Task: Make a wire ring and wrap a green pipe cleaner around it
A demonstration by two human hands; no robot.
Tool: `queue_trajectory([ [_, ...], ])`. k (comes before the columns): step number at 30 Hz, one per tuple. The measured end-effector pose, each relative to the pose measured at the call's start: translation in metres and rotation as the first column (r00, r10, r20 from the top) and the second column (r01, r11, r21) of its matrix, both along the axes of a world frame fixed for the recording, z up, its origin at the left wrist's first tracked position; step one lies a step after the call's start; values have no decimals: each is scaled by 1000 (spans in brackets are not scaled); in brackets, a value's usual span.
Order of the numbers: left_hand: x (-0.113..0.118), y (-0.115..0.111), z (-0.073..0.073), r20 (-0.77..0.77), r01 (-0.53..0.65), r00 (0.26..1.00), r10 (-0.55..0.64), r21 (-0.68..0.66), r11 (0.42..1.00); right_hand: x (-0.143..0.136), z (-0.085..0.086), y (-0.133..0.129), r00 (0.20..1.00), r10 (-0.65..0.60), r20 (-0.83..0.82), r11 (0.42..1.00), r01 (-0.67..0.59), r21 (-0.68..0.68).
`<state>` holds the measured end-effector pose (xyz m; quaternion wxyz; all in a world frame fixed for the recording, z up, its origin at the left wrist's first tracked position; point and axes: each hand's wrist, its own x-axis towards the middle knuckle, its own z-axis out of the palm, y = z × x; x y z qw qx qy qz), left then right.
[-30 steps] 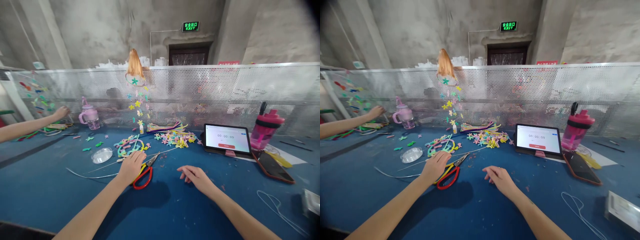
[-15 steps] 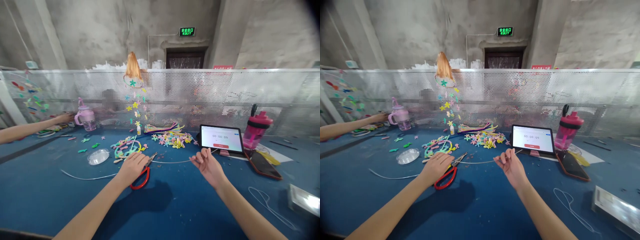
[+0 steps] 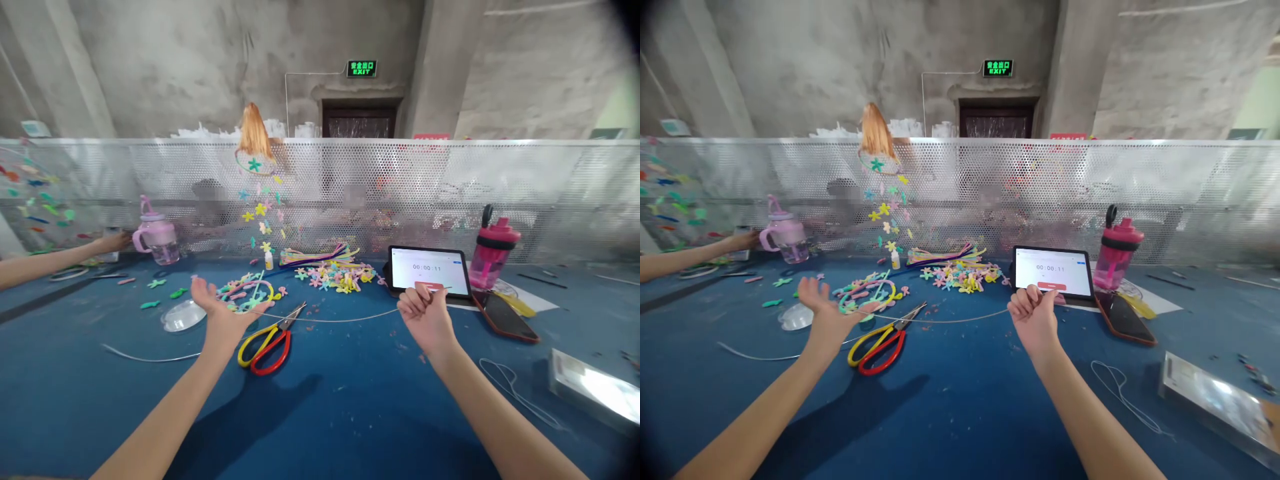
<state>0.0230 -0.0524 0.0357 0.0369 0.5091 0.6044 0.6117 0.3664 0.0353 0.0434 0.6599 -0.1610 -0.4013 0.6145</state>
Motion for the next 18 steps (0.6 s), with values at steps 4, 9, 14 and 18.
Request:
queue_trajectory([
  [4, 15, -7, 6, 566, 353, 743, -357, 122, 928, 5, 8, -3, 997, -4, -80, 1000, 3, -14],
  [9, 47, -25, 7, 863, 445, 319, -393, 230, 866, 14, 13, -1, 978, -61, -197, 998, 55, -36],
  [14, 70, -46, -10, 951, 371, -18, -308, 293, 881, 24, 6, 7, 962, -105, -252, 993, 87, -85],
  [18, 81, -63, -20, 905, 245, -195, -379, 419, 874, 26, -5, 13, 962, -108, -252, 988, 75, -135],
])
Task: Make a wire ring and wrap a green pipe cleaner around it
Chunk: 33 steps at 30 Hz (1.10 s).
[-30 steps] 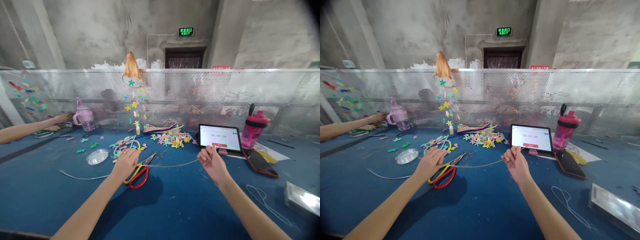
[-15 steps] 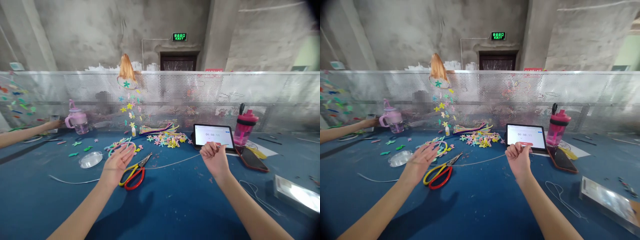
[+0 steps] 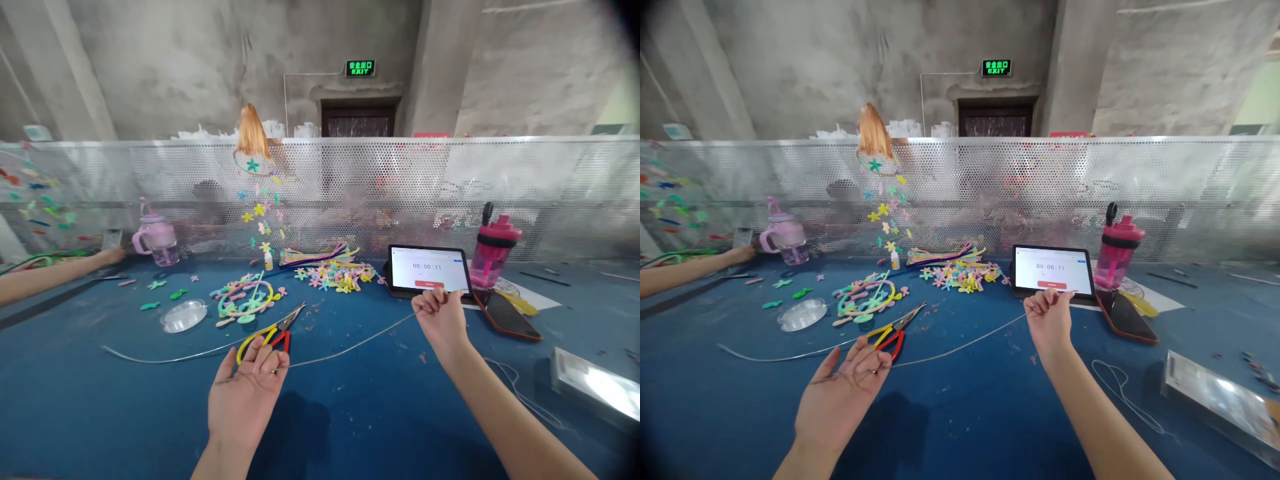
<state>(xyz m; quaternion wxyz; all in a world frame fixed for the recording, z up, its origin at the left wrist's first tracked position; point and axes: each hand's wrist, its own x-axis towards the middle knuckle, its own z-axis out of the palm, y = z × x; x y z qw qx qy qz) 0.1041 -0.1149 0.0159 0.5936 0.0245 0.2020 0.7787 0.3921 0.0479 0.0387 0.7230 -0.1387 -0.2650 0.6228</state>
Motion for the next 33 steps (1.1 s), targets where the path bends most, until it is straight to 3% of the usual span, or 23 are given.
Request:
queue_trajectory([
  [4, 0, -4, 9, 17, -79, 997, 78, 91, 993, -7, -6, -3, 996, 85, 18, 996, -85, -33],
  [10, -41, 10, 61, -141, -212, 949, 282, 376, 902, -30, -2, -27, 943, 329, 50, 944, -328, -28],
  [13, -57, 24, 84, -265, -96, 931, 252, 487, 868, -32, 8, -38, 907, 422, 1, 904, -420, 77],
  [16, -63, 44, 95, -394, 87, 909, 139, 503, 860, -26, 17, -42, 889, 457, -19, 878, -448, 168],
  [20, -71, 68, 97, -565, 281, 825, 18, 437, 855, -21, 18, -37, 881, 471, 51, 865, -472, 169],
  [24, -85, 75, 96, -668, 398, 743, -48, 383, 834, -26, 10, -31, 832, 533, 154, 823, -552, 135],
  [30, -102, 47, 88, -788, 588, 571, -229, 198, 785, -32, 7, -29, 707, 636, 310, 713, -692, 116],
  [33, -107, 29, 82, -834, 690, 432, -343, 60, 722, -34, 8, -31, 632, 667, 394, 649, -753, 110],
])
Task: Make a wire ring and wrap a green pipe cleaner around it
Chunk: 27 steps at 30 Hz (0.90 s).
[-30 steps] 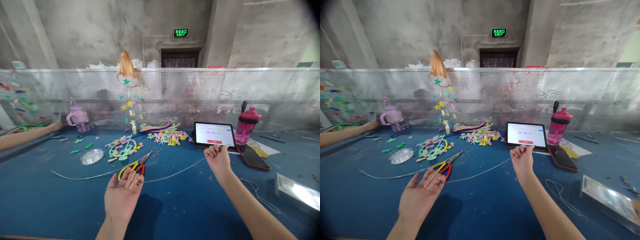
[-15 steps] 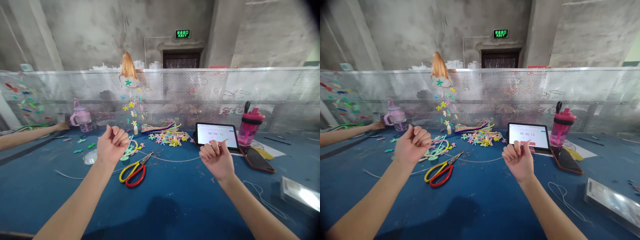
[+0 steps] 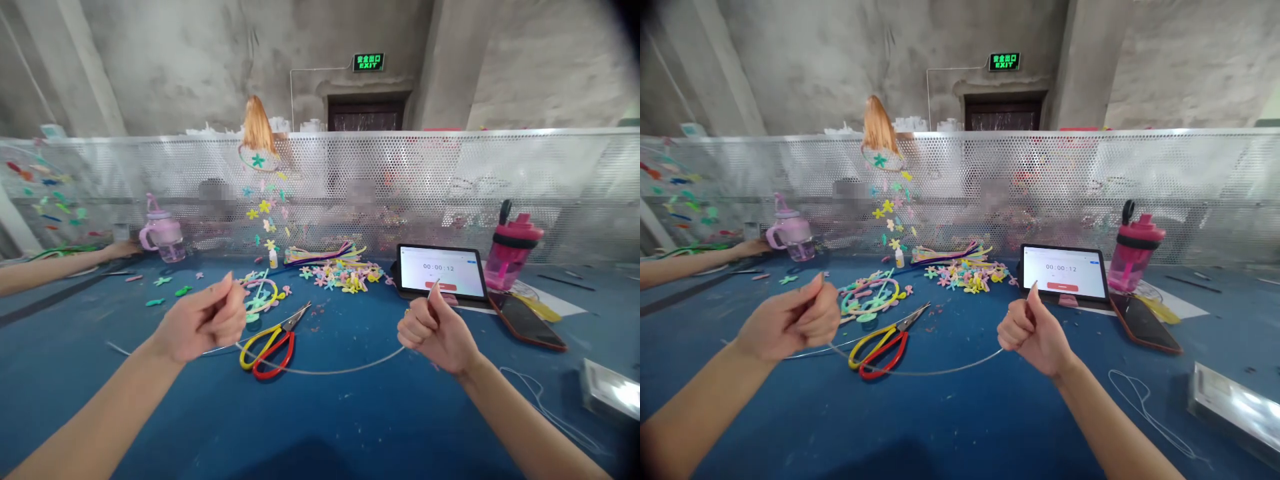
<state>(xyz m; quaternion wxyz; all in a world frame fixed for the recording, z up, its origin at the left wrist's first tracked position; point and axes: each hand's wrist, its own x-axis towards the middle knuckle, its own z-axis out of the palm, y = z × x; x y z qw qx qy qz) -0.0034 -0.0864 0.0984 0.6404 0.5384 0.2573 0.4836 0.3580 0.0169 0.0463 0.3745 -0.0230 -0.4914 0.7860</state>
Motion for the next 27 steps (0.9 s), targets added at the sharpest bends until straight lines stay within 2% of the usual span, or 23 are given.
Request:
queue_trajectory([
  [2, -3, -8, -2, -83, 37, 996, -39, -28, 999, -4, -1, -3, 995, 55, 80, 997, -60, 55],
  [4, -2, -10, -2, -155, 22, 987, -29, -47, 999, -9, -5, -8, 975, 90, 202, 987, -114, 114],
  [8, 19, -2, 0, -371, 65, 924, -93, -87, 994, -20, -12, -17, 877, 51, 478, 963, -170, 210],
  [10, 38, 4, 3, -513, 125, 847, -138, -61, 990, -22, -11, -21, 833, 10, 553, 951, -178, 251],
  [14, 80, 14, 21, -805, 220, 585, -105, 33, 975, -23, -2, -30, 781, -92, 618, 889, -216, 405],
  [18, 122, 23, 36, -913, 424, 394, -110, 75, 902, -22, 3, -38, 713, -242, 658, 805, -230, 546],
  [21, 146, 30, 34, -947, 501, 302, -114, 56, 864, -19, 2, -38, 680, -326, 656, 767, -214, 604],
  [23, 157, 35, 30, -953, 496, 296, -67, 94, 863, -16, 0, -36, 649, -381, 658, 761, -184, 622],
  [27, 162, 42, 24, -907, 421, 419, 44, 237, 875, -11, -2, -28, 608, -442, 659, 757, -142, 638],
])
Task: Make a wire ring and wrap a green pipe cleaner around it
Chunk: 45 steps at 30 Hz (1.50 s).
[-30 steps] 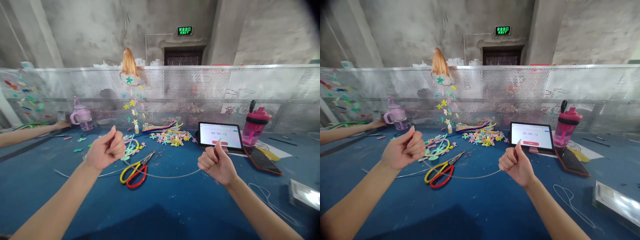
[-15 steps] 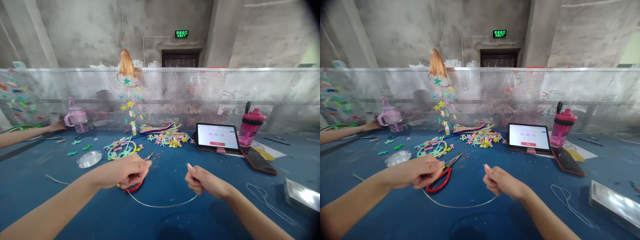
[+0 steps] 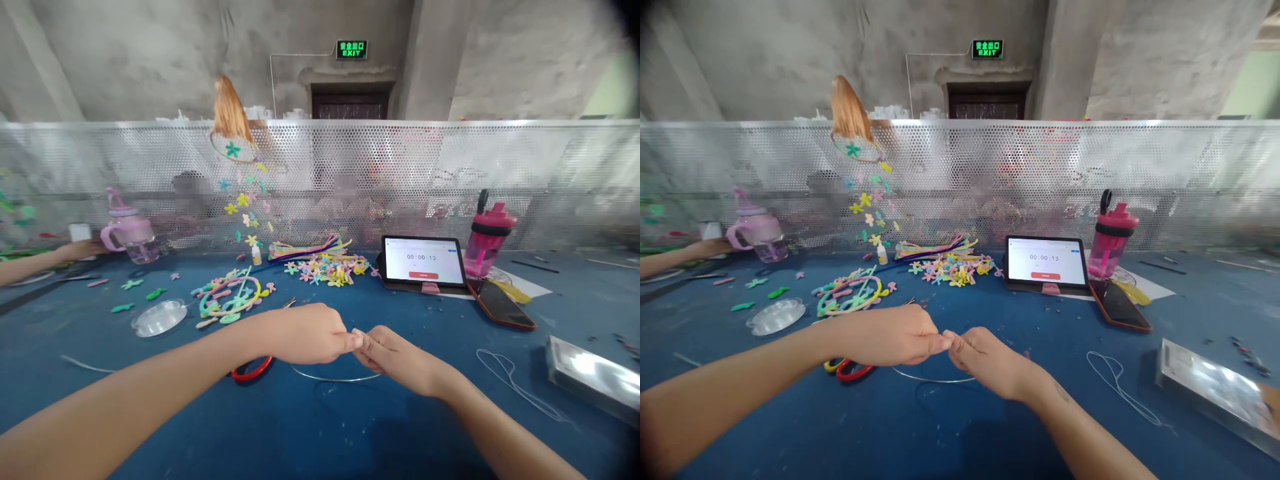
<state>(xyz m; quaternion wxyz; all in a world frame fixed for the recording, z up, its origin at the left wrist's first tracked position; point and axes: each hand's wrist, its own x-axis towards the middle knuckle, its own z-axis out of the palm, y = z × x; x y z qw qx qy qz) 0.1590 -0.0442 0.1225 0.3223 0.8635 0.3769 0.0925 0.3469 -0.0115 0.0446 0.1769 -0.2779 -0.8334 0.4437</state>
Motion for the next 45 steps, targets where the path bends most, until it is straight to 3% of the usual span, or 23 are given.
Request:
queue_trajectory([
  [5, -16, 1, 6, 169, -223, 967, 190, 206, 953, 7, 1, 15, 969, -100, -226, 994, 108, 24],
  [9, -29, 6, 3, 377, -325, 893, 248, 156, 933, 6, -4, 22, 896, -152, -417, 981, 85, -176],
  [12, -39, 14, -9, 597, -397, 755, 273, 83, 914, 2, -7, 23, 828, -233, -509, 919, 17, -394],
  [14, -46, 21, -21, 708, -417, 632, 315, -33, 908, 1, -8, 24, 783, -281, -556, 856, -58, -513],
  [18, -53, 27, -51, 784, -317, 428, 449, -335, 887, 3, -7, 30, 692, -363, -624, 748, -183, -638],
  [22, -49, 23, -71, 821, -90, 294, 490, -486, 869, 2, -11, 36, 686, -390, -615, 691, -223, -687],
  [24, -49, 21, -73, 817, 26, 295, 496, -526, 850, -2, -15, 37, 701, -388, -598, 669, -232, -706],
  [26, -52, 21, -73, 796, 93, 341, 500, -557, 825, -5, -20, 37, 731, -358, -581, 644, -257, -720],
  [30, -62, 22, -73, 769, 101, 398, 500, -578, 810, -11, -24, 34, 789, -282, -545, 612, -290, -736],
  [40, -71, 15, -72, 754, 39, 471, 458, -536, 843, -8, -22, 31, 843, -220, -491, 681, -227, -696],
  [43, -74, 17, -80, 778, -19, 463, 426, -471, 882, -5, -20, 34, 841, -220, -494, 816, -119, -566],
  [45, -76, 20, -90, 786, -87, 457, 416, -426, 901, -4, -21, 35, 867, -198, -458, 940, 36, -338],
])
